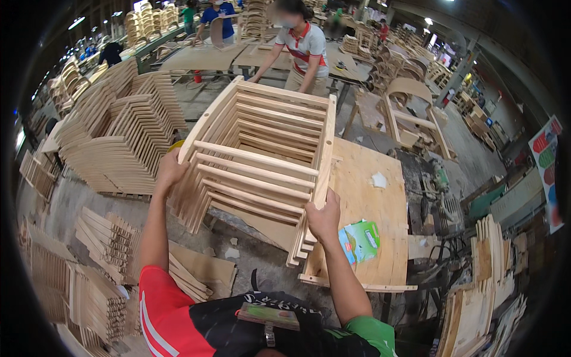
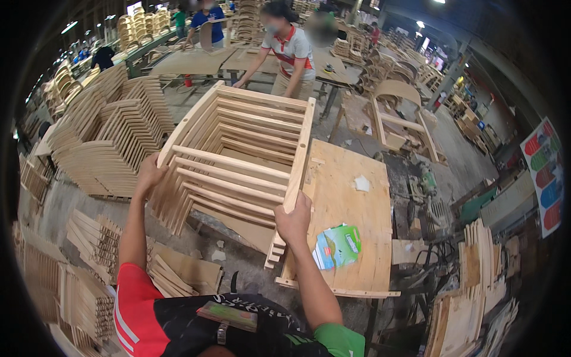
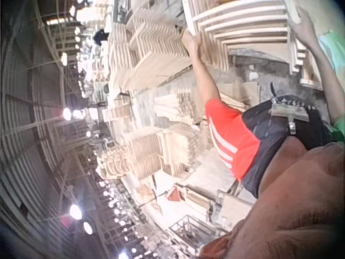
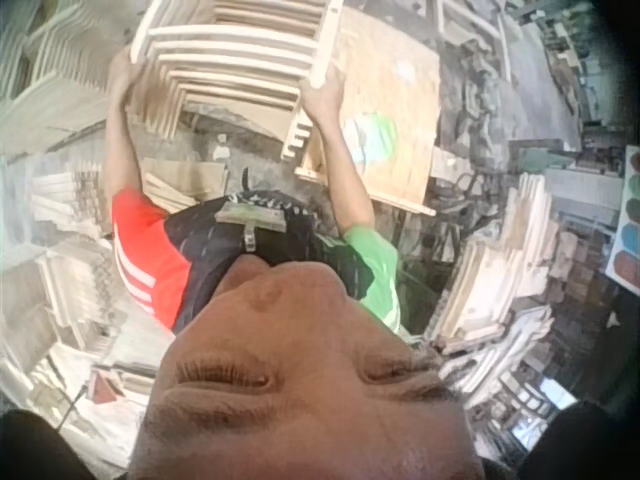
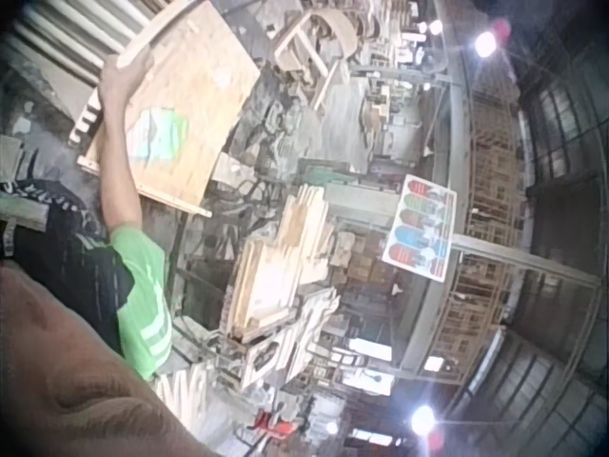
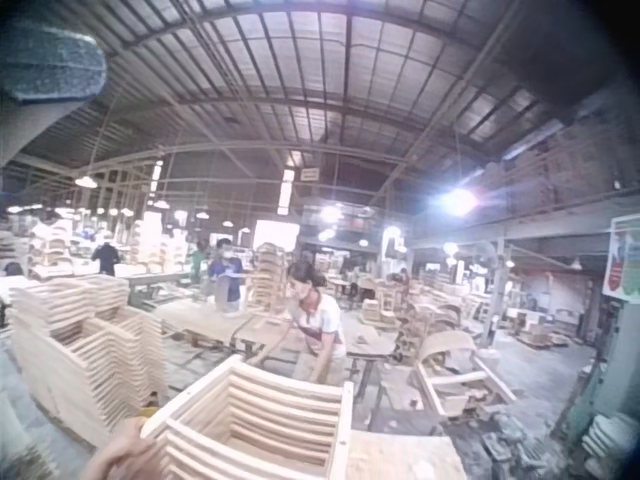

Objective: The person assembles wooden chair frames by inserting dowels into pre-drilled holes and securing them with a pneumatic nail gun. They repeatedly pick up frames, align parts, fasten joints, and stack completed units on a workbench in a factory setting.

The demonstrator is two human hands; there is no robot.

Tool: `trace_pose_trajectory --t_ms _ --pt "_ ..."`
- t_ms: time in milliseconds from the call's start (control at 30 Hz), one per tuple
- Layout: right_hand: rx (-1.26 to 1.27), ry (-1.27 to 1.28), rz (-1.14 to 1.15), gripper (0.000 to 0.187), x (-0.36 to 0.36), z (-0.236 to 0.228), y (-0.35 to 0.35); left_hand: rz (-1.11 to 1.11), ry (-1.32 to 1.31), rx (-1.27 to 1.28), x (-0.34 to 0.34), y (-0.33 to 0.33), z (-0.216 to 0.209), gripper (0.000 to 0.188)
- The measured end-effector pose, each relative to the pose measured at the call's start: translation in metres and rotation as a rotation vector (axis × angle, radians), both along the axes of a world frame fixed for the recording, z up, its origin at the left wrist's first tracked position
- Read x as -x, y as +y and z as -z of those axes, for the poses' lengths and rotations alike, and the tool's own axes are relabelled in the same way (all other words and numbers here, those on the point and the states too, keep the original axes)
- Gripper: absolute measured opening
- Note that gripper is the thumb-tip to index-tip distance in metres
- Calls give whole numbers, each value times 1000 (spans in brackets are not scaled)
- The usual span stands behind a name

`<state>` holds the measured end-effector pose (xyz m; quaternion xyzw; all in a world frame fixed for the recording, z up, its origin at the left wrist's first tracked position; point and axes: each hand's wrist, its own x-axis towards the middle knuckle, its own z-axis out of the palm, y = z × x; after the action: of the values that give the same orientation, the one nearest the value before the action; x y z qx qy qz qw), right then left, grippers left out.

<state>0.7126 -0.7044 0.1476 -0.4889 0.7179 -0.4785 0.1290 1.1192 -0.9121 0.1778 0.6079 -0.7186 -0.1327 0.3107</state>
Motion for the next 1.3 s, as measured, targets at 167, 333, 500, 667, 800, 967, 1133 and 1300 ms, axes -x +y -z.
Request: trace_pose_trajectory --t_ms 167,333,500,667,800,967,1133,1300 --pt "6 -64 -31 62 -6 -2 0 31 23 -10 -16 -6 8 49" --pt "-3 0 13 70 -3 10 -1 75 28 -11 -4 -8 7 48" --pt "-7 -75 -4 71 -23 5 0 50 86 -124 -21 4 -13 47" --pt "-191 -361 36 100 0 0 11 -33 130 -41 71 34 -19 71" --pt "34 -87 -68 68 19 10 90 96 -109 972 103 66 -62 56" --pt "-70 -286 41 33 28 54 271 614 239 629 260 113 -40 40" --pt "-46 -461 609 34 -3 126 504 1327 349 8 450 296 -19 38" --pt "-26 -578 1528 43 -110 170 731 1898 137 -185 535 552 40 21"
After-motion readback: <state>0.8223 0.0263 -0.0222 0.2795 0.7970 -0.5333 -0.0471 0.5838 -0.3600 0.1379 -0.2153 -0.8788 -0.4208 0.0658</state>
